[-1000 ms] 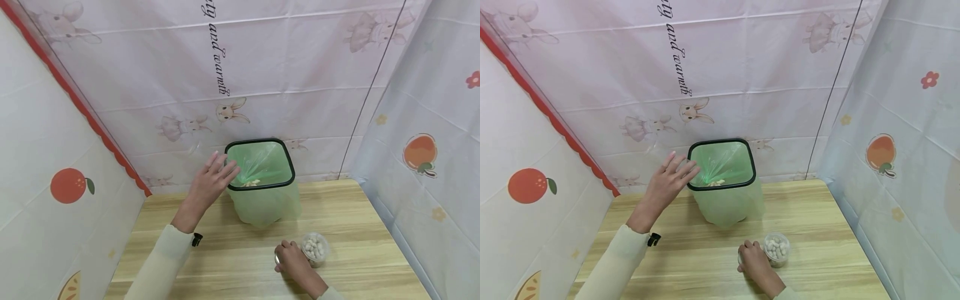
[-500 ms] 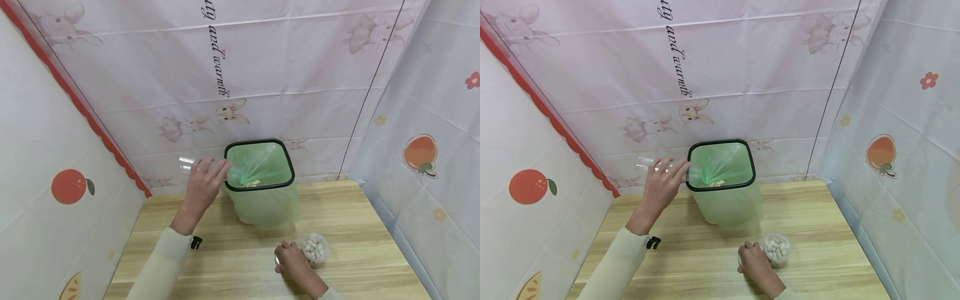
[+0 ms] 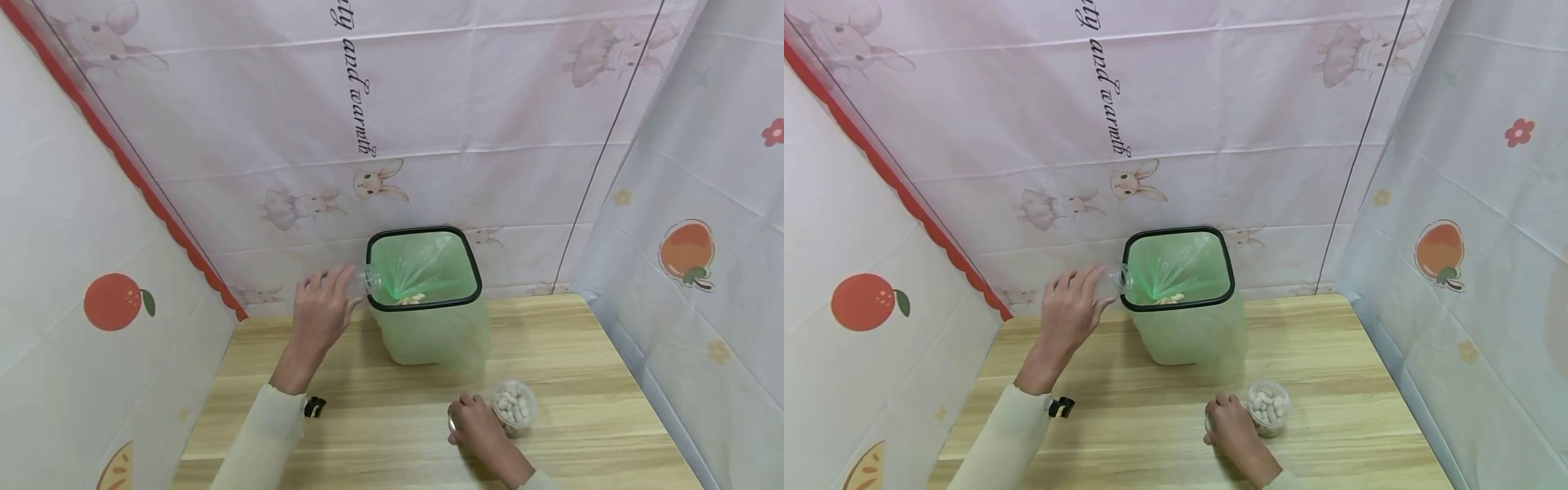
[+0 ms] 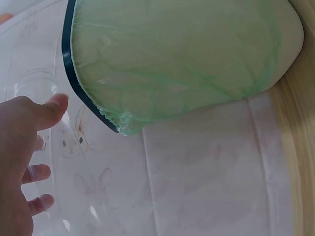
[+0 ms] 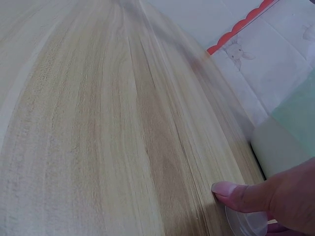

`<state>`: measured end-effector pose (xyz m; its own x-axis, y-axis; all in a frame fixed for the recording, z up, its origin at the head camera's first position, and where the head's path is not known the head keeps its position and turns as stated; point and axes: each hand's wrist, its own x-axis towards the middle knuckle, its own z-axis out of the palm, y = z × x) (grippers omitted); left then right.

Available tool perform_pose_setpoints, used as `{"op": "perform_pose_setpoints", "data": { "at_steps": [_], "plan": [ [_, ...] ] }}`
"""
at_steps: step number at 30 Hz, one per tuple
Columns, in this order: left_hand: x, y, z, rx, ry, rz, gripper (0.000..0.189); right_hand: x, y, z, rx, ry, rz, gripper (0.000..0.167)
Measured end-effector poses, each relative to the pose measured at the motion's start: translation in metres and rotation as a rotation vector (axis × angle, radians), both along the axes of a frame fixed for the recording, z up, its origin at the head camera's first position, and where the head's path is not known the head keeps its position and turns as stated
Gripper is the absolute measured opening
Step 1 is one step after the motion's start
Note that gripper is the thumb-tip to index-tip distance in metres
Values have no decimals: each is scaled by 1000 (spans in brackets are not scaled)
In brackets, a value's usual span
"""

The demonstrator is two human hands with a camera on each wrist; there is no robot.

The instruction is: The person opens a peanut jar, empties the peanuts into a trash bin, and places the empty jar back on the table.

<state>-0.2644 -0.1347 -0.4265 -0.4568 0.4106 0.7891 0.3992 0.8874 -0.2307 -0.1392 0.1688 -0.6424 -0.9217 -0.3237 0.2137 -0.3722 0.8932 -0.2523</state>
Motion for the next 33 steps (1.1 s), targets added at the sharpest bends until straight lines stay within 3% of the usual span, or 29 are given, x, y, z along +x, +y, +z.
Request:
{"op": "perform_pose_setpoints", "data": {
  "at_steps": [5,9,15,23,33],
  "plan": [
    [5,-4,-7,95,-67,-50,72,-1,-1,-1,6,5,6,47],
    [10,-6,-12,245,-149,-97,72,-1,1,-3,1,7,8,47],
    [22,-9,-22,463,-249,-117,73,0,2,-3,7,24,12,47],
    [38,-7,-54,640,-288,-133,72,1,0,-3,12,40,22,48],
    [58,5,-93,1013,-551,-151,67,-1,0,-2,-1,27,25,48]
  ]
}}
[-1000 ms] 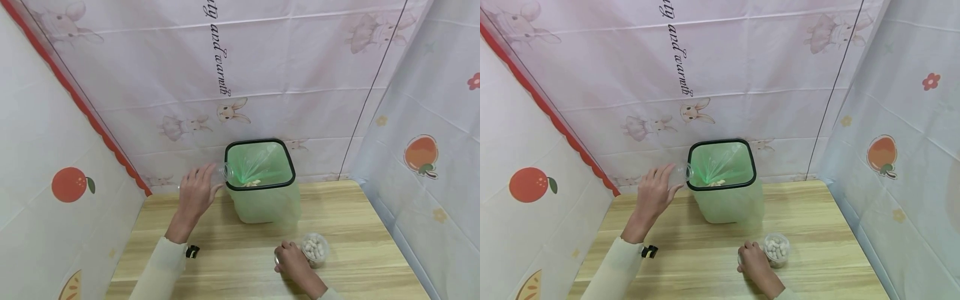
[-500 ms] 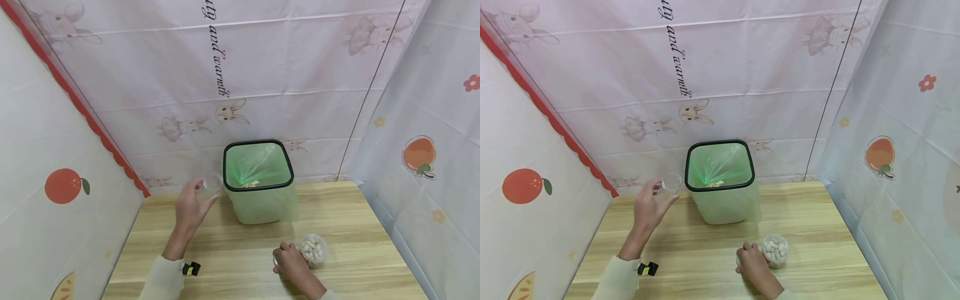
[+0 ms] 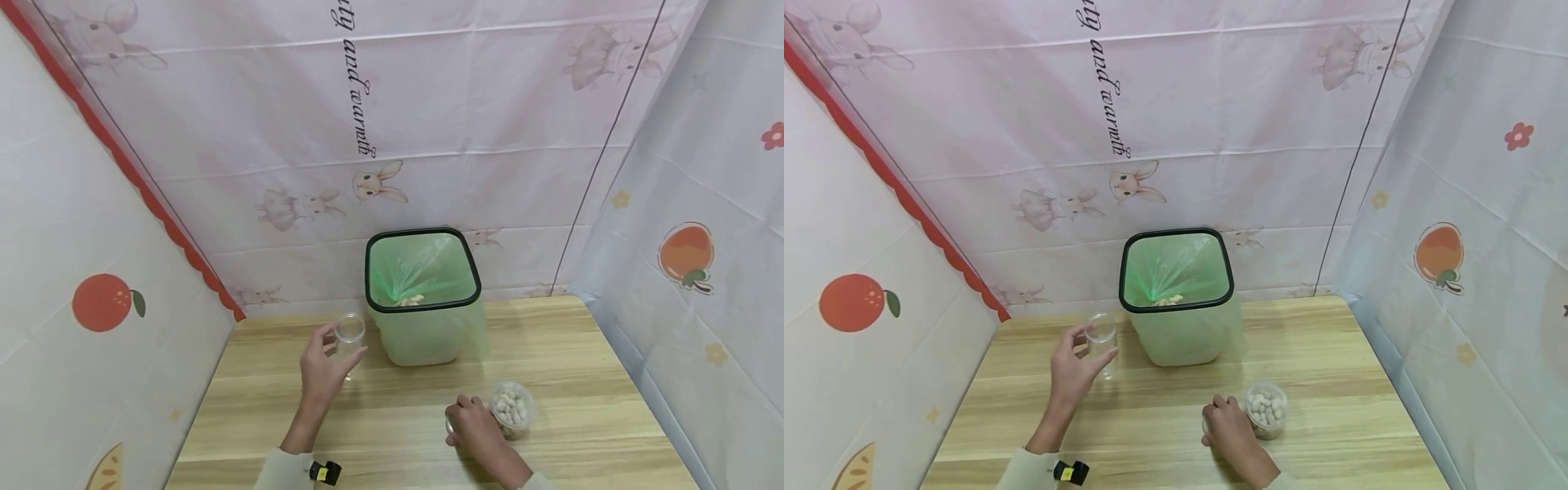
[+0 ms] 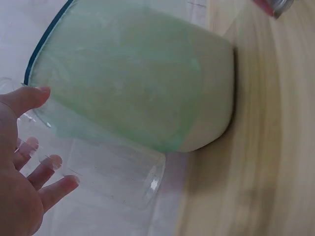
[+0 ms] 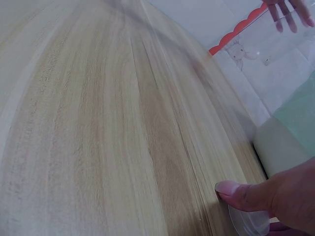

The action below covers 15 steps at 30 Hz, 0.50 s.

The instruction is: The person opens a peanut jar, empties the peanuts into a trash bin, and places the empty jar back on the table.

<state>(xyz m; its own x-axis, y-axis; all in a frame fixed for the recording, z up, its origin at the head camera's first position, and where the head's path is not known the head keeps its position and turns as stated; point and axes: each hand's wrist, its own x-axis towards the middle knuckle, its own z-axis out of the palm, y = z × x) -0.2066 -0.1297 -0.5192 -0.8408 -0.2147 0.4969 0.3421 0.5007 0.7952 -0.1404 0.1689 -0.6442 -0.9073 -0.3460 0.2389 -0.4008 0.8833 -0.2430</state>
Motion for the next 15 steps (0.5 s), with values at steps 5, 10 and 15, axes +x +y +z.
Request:
{"op": "perform_pose_setpoints", "data": {
  "at_steps": [5,10,15],
  "plan": [
    [9,7,-16,75,-80,-18,66,-1,0,0,-13,-9,-1,49],
    [16,8,-34,116,-132,-25,68,-2,-2,0,-31,-32,6,49],
    [20,7,-51,138,-154,-27,68,-4,-4,1,-33,-33,8,49]
  ]
}}
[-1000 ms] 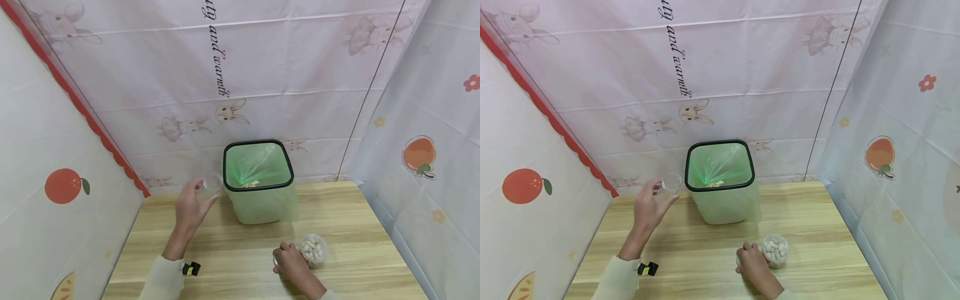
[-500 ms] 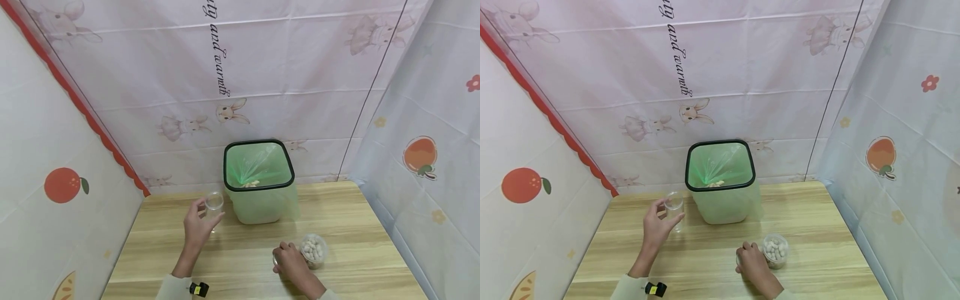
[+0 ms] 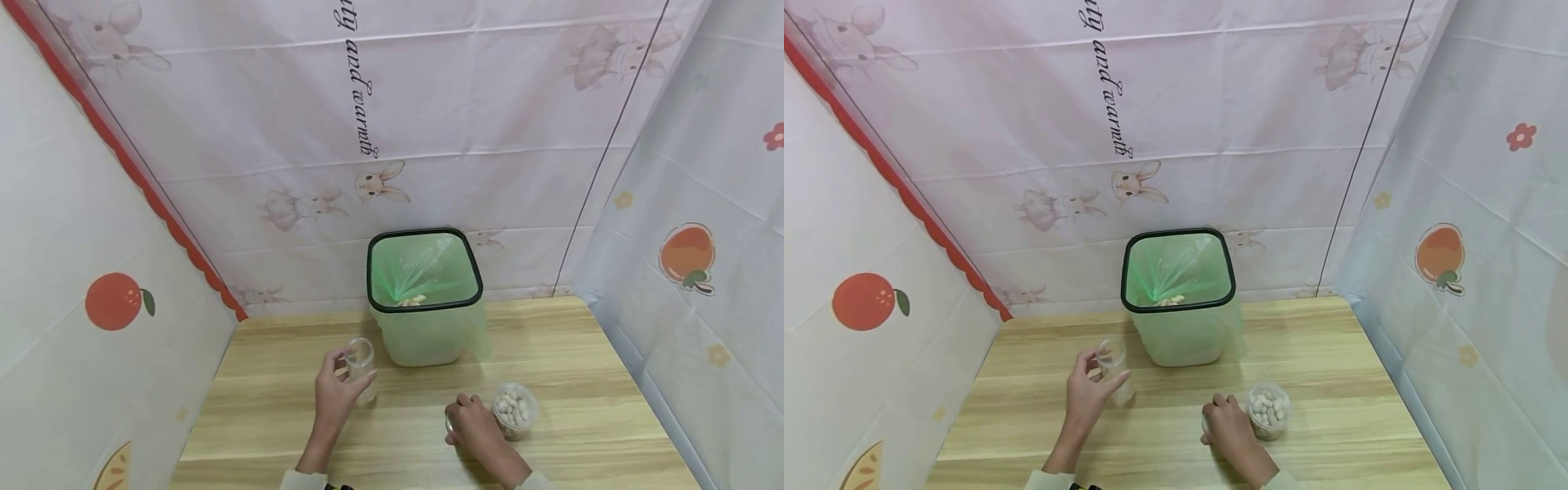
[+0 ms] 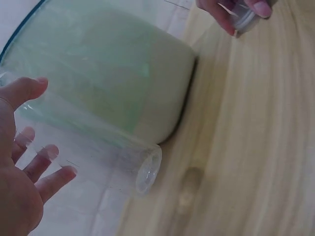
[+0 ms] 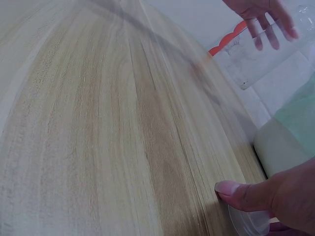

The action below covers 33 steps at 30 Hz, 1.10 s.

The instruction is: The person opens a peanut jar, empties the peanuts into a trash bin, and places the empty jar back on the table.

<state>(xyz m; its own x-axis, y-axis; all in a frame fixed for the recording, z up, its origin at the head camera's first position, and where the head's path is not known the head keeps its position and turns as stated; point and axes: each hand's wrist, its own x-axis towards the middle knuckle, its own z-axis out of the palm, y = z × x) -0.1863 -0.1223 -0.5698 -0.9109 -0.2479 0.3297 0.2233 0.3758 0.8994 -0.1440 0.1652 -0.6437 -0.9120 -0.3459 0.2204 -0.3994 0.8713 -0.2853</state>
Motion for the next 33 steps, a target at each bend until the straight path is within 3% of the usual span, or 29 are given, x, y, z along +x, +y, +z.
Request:
{"op": "perform_pose_setpoints", "data": {
  "at_steps": [10,16,33],
  "plan": [
    [11,3,-18,61,-60,-49,69,-4,-4,0,-13,-12,-8,46],
    [15,7,-22,57,-40,-47,67,-6,-7,-1,-24,-55,-13,45],
    [19,10,-31,65,-66,-49,66,-14,-16,0,-48,-45,3,44]
  ]
}}
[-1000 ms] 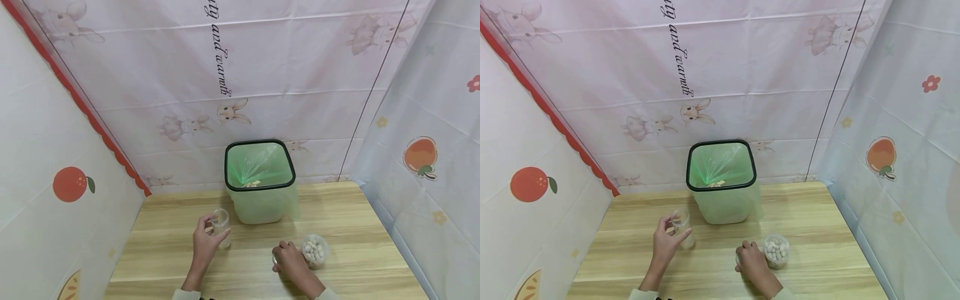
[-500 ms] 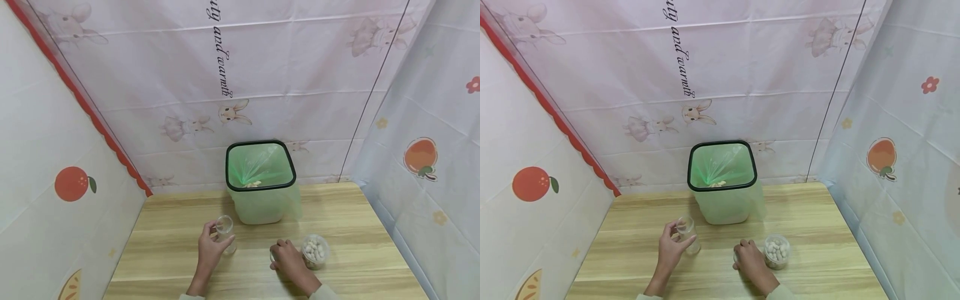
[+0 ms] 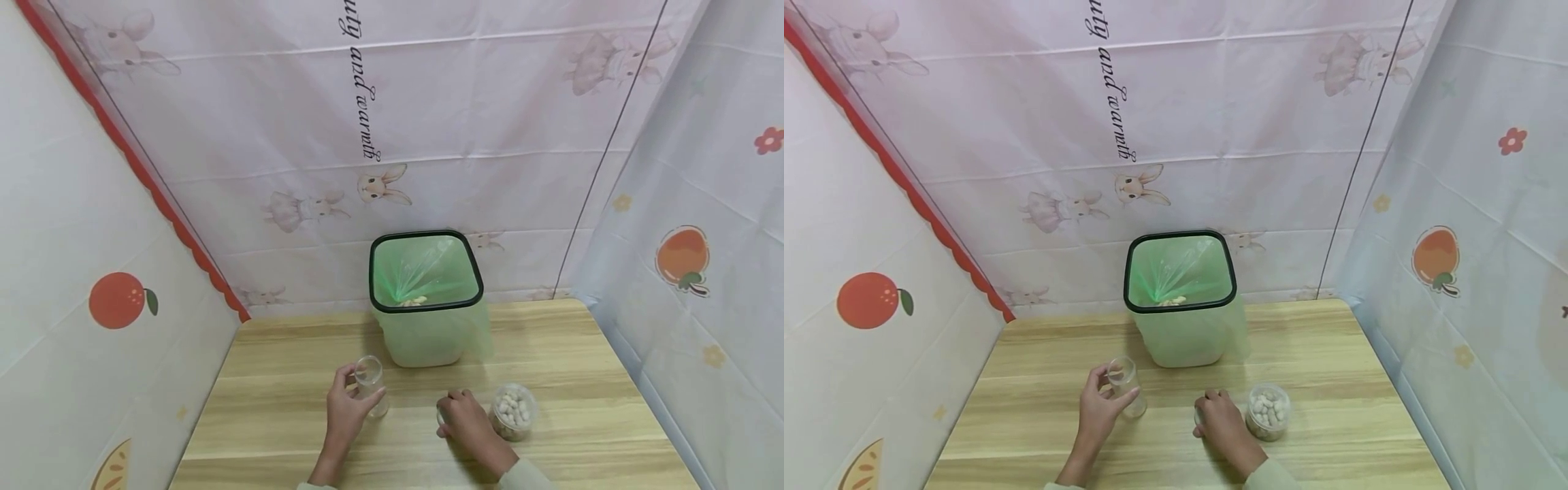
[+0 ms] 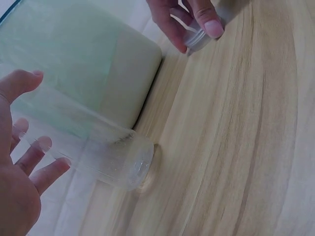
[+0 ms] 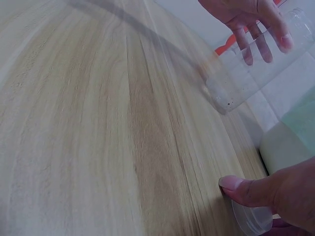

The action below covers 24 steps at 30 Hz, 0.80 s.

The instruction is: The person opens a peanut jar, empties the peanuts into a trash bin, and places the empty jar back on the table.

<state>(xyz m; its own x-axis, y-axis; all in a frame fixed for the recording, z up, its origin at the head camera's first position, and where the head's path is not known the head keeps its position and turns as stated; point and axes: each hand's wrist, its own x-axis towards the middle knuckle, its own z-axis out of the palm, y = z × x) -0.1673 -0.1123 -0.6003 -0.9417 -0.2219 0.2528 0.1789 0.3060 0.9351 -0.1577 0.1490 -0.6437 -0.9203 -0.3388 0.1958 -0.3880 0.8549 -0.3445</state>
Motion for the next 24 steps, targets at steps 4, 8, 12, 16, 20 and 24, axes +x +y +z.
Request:
{"op": "perform_pose_setpoints", "data": {
  "at_steps": [4,8,12,16,20,24],
  "plan": [
    [0,1,-1,3,1,-6,66,-2,-1,-1,5,-5,1,45],
    [0,0,-2,1,4,1,67,-4,-2,-1,9,-2,12,45],
    [-1,0,-4,13,-7,4,65,-4,-2,-2,15,5,20,45],
    [-1,1,-6,20,-21,3,65,-4,-2,-1,23,20,16,46],
    [-1,1,-6,6,-26,17,66,-4,-3,0,29,23,20,46],
    [0,2,-6,-3,-18,13,67,-5,-3,1,35,14,25,46]
  ]
}}
